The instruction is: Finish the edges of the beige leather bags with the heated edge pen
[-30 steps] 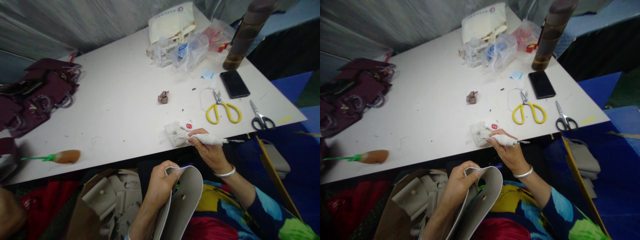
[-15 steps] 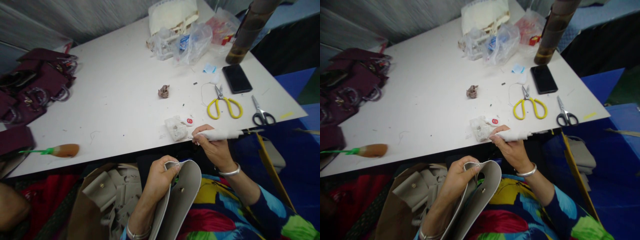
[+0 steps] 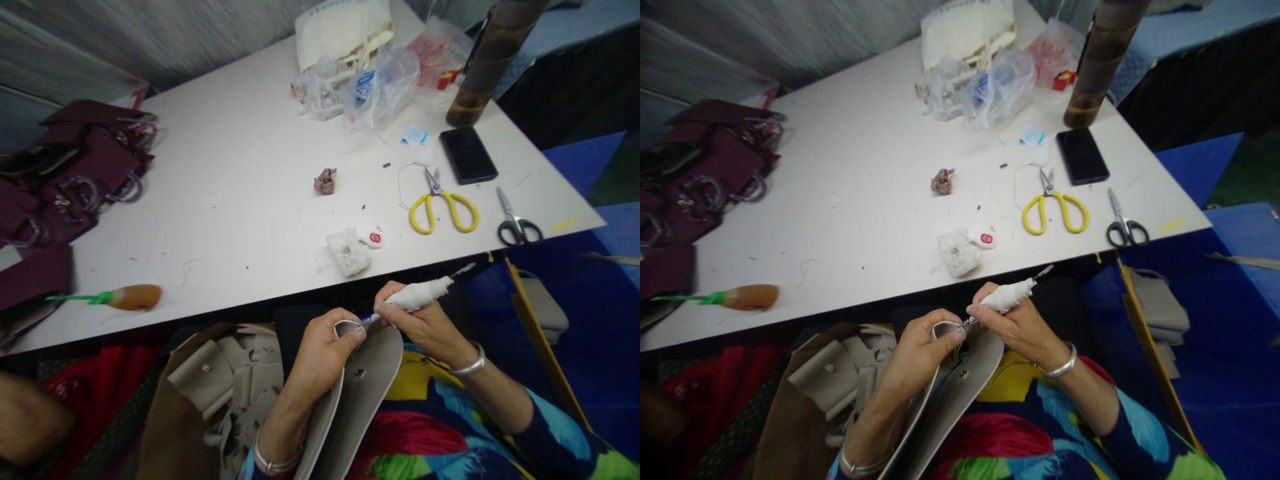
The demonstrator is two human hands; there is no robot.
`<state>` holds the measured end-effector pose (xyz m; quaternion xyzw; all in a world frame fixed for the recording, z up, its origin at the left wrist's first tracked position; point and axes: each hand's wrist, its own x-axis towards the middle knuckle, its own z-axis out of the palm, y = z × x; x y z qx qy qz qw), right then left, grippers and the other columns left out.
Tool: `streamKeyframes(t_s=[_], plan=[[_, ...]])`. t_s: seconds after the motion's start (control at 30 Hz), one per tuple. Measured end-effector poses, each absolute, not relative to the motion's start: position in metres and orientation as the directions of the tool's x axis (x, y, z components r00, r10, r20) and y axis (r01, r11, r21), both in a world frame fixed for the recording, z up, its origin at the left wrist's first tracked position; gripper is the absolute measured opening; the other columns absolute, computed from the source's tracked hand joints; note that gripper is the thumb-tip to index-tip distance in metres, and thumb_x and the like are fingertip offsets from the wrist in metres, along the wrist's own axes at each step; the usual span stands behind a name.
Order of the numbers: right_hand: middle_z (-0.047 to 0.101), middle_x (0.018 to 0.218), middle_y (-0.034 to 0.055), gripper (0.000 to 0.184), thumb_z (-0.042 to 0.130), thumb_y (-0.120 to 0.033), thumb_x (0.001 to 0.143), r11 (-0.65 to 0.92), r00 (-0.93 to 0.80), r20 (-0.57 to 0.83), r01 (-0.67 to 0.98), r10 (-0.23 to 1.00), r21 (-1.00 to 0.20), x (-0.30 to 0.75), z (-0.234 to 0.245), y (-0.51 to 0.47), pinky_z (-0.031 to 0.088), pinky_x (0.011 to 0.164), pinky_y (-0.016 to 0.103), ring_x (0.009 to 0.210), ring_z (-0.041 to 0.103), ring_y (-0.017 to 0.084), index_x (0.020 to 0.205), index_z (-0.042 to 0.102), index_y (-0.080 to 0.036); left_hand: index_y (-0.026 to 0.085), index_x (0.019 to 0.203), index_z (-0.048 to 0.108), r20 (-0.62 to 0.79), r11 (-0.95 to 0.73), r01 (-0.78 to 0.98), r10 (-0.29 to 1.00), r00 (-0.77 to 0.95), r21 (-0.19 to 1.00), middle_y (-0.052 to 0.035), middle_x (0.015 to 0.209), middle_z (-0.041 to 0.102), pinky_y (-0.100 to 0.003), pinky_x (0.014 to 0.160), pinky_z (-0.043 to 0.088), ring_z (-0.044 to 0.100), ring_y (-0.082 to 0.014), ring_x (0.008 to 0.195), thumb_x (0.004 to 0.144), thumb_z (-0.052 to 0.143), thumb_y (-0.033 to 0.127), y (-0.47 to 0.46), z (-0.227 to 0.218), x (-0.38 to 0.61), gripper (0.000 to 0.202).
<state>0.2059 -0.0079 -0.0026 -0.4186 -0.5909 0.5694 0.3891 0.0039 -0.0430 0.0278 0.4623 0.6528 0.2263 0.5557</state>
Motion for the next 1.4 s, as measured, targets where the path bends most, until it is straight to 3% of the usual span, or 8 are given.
streamKeyframes(t_s=[0.27,0.47,0.6,0.83,0.97,1.07,1.23,1.4], plan=[[0.061,0.067,-0.0011,0.028,0.062,-0.041,0.099,0.062,-0.426,0.012,0.104,0.904,-0.993,0.207,0.007,0.000,0.046,0.063,0.028,0.062,0.055,0.015,0.082,0.067,-0.020,0.017,0.078,0.074,-0.514,0.463,0.382,0.857,0.037,0.800,-0.0020,0.071,0.068,-0.027,0.065,0.041,0.056,-0.0175,0.069,0.076,0.072,0.029,-0.047,0.027,0.009,0.012],[0.059,0.068,-0.0015,0.030,0.060,-0.041,0.100,0.030,-0.486,-0.025,0.106,0.874,-0.994,0.206,0.003,0.004,0.042,0.061,0.027,0.063,0.053,0.014,0.080,0.064,-0.020,0.017,0.070,0.068,-0.553,0.517,0.296,0.832,0.046,0.803,-0.0004,0.063,0.063,-0.027,0.062,0.039,0.053,-0.0157,0.061,0.072,0.073,0.028,-0.047,0.024,0.013,0.012],[0.056,0.066,-0.0023,0.032,0.059,-0.038,0.101,0.030,-0.426,-0.012,0.091,0.904,-0.995,0.202,-0.002,-0.006,0.042,0.062,0.026,0.062,0.052,0.013,0.075,0.061,-0.020,0.017,0.067,0.066,-0.562,0.537,0.261,0.827,0.026,0.802,0.0002,0.061,0.062,-0.027,0.061,0.039,0.052,-0.0150,0.060,0.069,0.072,0.025,-0.046,0.020,0.013,0.010],[0.061,0.061,-0.0013,0.038,0.060,-0.047,0.103,-0.186,-0.228,-0.176,-0.020,0.958,-0.982,0.196,-0.018,-0.022,0.042,0.056,0.027,0.056,0.055,0.014,0.077,0.063,-0.020,0.016,0.069,0.067,-0.565,0.548,0.258,0.825,-0.010,0.796,-0.0001,0.060,0.061,-0.026,0.059,0.037,0.051,-0.0148,0.059,0.069,0.074,0.029,-0.043,0.016,0.007,0.014],[0.063,0.068,-0.0006,0.034,0.060,-0.046,0.104,-0.057,-0.051,-0.055,-0.035,0.997,-0.998,0.196,-0.021,-0.005,0.047,0.063,0.028,0.063,0.059,0.015,0.083,0.065,-0.020,0.016,0.071,0.068,-0.586,0.583,0.172,0.810,-0.040,0.794,0.0010,0.059,0.060,-0.025,0.058,0.037,0.049,-0.0130,0.057,0.069,0.077,0.032,-0.039,0.017,-0.001,0.018],[0.065,0.077,0.0003,0.027,0.063,-0.045,0.103,0.082,0.039,0.084,0.053,0.996,-0.995,0.197,-0.020,0.015,0.050,0.071,0.030,0.071,0.061,0.016,0.092,0.067,-0.021,0.016,0.073,0.069,-0.599,0.600,0.092,0.800,-0.047,0.795,0.0012,0.061,0.061,-0.024,0.059,0.039,0.050,-0.0122,0.057,0.069,0.080,0.033,-0.035,0.016,-0.010,0.022],[0.067,0.085,0.0018,0.026,0.064,-0.045,0.103,0.239,-0.003,0.242,0.173,0.970,-0.955,0.195,-0.019,0.038,0.053,0.081,0.032,0.080,0.063,0.018,0.095,0.068,-0.021,0.015,0.076,0.070,-0.626,0.626,-0.017,0.778,-0.045,0.780,0.0005,0.064,0.063,-0.024,0.059,0.040,0.052,-0.0122,0.059,0.064,0.087,0.036,-0.029,0.012,-0.025,0.030],[0.066,0.087,0.0016,0.023,0.063,-0.042,0.103,0.286,-0.051,0.281,0.194,0.958,-0.938,0.192,-0.021,0.044,0.052,0.084,0.032,0.082,0.063,0.018,0.095,0.067,-0.021,0.014,0.079,0.072,-0.669,0.666,-0.083,0.743,-0.009,0.741,-0.0010,0.066,0.066,-0.024,0.061,0.042,0.055,-0.0126,0.060,0.059,0.093,0.038,-0.025,0.008,-0.032,0.038]])
